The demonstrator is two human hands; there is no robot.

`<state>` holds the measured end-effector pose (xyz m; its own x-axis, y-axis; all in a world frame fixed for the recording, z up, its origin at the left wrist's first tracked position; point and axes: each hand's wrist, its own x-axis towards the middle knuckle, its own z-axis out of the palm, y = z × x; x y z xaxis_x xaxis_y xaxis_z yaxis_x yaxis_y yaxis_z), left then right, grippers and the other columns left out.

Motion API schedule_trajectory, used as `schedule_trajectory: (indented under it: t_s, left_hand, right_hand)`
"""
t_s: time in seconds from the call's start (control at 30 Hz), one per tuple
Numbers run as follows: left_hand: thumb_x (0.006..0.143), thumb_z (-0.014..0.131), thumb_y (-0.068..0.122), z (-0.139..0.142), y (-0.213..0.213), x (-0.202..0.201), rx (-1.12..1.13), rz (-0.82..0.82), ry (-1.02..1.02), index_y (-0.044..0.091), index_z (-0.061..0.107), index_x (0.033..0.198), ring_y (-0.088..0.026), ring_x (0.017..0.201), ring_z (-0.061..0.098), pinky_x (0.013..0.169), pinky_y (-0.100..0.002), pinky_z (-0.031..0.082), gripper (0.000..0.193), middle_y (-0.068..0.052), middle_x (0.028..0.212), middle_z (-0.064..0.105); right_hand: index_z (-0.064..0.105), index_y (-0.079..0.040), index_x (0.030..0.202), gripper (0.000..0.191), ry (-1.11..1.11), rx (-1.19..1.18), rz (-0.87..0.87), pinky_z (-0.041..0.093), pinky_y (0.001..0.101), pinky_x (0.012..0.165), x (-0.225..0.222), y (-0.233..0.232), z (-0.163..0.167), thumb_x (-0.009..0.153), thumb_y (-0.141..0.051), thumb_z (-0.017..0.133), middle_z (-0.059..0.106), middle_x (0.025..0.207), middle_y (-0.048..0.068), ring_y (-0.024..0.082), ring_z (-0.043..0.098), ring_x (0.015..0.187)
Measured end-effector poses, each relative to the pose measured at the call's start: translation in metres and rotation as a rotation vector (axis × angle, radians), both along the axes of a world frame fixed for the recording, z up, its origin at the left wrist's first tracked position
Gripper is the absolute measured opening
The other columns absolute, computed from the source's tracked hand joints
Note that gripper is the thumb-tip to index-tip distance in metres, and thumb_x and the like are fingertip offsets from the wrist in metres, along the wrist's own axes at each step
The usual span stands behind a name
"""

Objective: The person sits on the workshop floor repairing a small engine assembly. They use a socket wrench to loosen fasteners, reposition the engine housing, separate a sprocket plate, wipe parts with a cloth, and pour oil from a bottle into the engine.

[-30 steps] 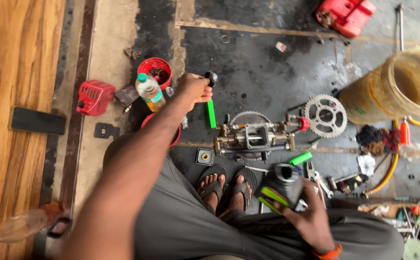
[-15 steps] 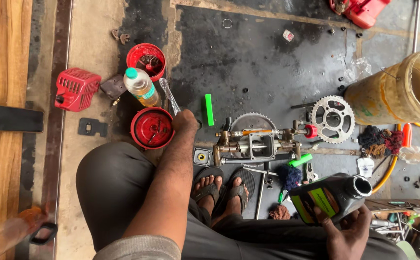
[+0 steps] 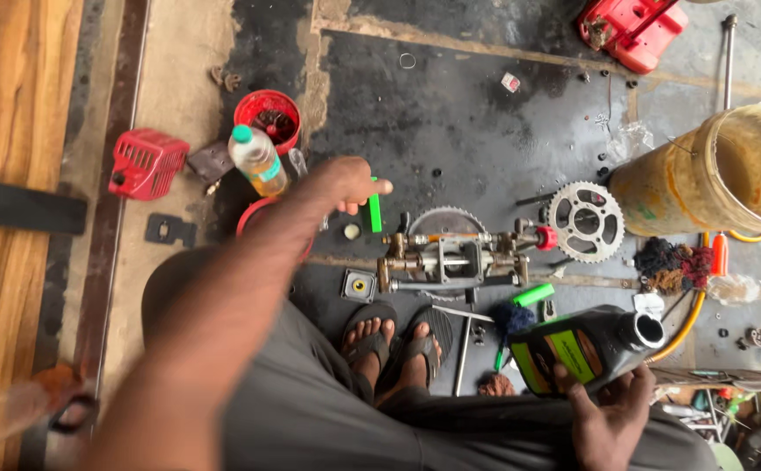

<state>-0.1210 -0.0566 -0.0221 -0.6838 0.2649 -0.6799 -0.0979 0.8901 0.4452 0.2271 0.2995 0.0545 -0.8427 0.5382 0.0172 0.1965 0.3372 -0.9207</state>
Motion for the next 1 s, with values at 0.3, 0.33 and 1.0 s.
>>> schedule_trajectory:
  t_s: [0.3, 0.33, 1.0]
  left_hand:
    - [0.079, 0.048, 0.091, 0.145, -0.168, 0.15, -0.388, -0.039, 0.047, -0.008, 0.073, 0.12, -0.04, 0.12, 0.067, 0.103, -0.047, 0.052, 0.11, -0.03, 0.123, 0.069]
    - [0.082, 0.051, 0.088, 0.158, -0.17, 0.157, -0.397, -0.031, 0.086, -0.008, 0.074, 0.119, -0.039, 0.114, 0.071, 0.099, -0.047, 0.054, 0.105, -0.03, 0.118, 0.072]
    - [0.058, 0.094, 0.057, 0.027, 0.077, 0.139, 0.423, -0.262, 0.568, 0.005, 0.041, 0.148, -0.032, 0.138, 0.048, 0.117, -0.051, 0.03, 0.117, -0.018, 0.15, 0.05]
  right_hand:
    - [0.041, 0.001, 0.141, 0.069, 0.075, -0.047, 0.013, 0.054, 0.035, 0.096, 0.02, -0.001, 0.004, 0.083, 0.005, 0.078, 0.063, 0.128, 0.017, 0.023, 0.064, 0.117]
    - [0.041, 0.0, 0.14, 0.069, 0.109, -0.06, 0.027, 0.054, 0.0346, 0.096, 0.019, -0.001, 0.006, 0.083, 0.004, 0.078, 0.063, 0.128, 0.017, 0.022, 0.065, 0.117]
    - [0.046, -0.025, 0.155, 0.094, -0.456, 0.763, 0.363, 0.059, 0.0428, 0.082, -0.056, -0.007, 0.092, 0.071, -0.035, 0.087, 0.07, 0.119, 0.014, 0.029, 0.074, 0.096]
